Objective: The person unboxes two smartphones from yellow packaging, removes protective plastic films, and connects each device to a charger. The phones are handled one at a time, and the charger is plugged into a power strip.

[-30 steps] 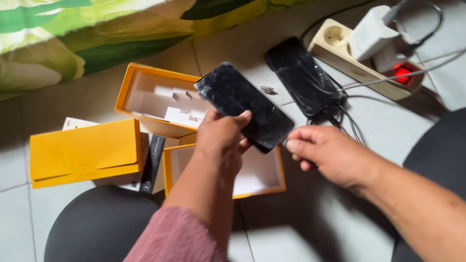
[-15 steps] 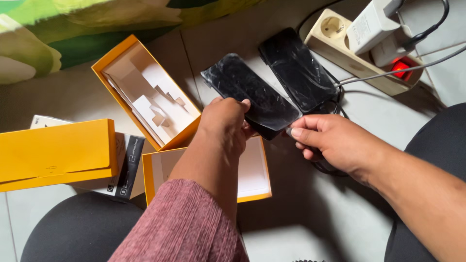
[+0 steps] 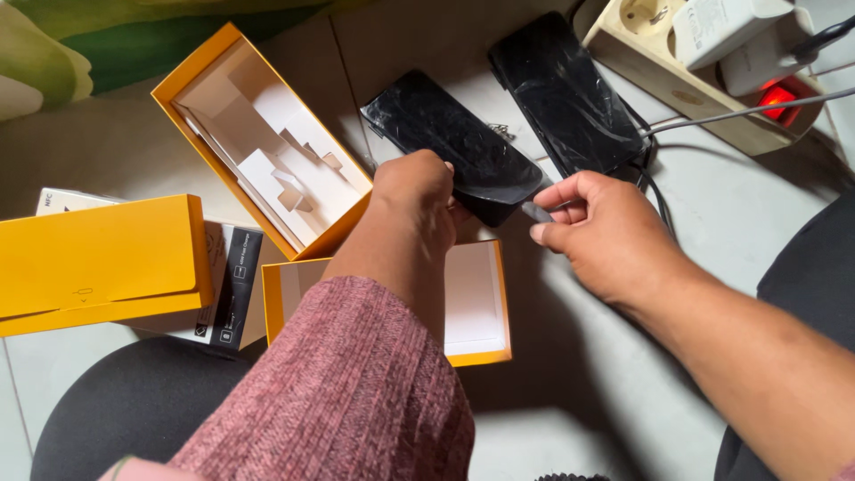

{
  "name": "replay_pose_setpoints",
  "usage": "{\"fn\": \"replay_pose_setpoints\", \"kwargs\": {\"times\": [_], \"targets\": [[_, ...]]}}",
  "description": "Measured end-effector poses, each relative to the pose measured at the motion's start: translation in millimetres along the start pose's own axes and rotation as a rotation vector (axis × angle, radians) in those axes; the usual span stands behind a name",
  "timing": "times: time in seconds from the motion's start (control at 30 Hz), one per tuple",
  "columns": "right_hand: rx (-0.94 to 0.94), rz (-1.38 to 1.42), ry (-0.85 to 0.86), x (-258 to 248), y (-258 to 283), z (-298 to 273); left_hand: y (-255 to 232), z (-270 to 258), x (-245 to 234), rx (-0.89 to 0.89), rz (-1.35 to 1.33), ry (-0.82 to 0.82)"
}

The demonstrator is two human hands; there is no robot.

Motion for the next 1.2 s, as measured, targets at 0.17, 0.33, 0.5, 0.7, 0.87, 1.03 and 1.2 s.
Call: {"fn": "replay_pose_setpoints", "kwargs": {"times": [0.17,0.33,0.5,0.7,0.87,1.03,1.2], "targets": [[0.011,-0.224,-0.105,6,14,-14,-4,-7,-4,0.013,0.227,-0.205],[-0.109,-0.392,-0.195,12,22,-29,-2,-18,-7,0.045,0.389,-0.345],[-0.231,-0.518,-0.228,20,25,-28,-6,-32,-11,0.066,0.434,-0.388],[-0.286,-0.465,-0.306,7,22,-26,-9,-51,1,0.175,0.445,-0.426],[-0.188,-0.378,-0.471,-38,3,-16,-18,-60,37,0.531,0.449,-0.455],[-0.077,-0.393,-0.456,-65,-9,-4,-25,-44,78,0.329,0.569,-0.253],[-0.276,-0.497,-0.282,-47,2,-11,-19,-38,65,0.533,0.670,-0.411]]}}
Point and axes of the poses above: each hand's wrist, its own z-axis towards the middle knuckle, its own x-axis out of the palm, y = z × x, the point moved 3 cm from there along z, towards the middle knuckle, and after that the axes turned 1 degree about y, right-handed, at the moved point
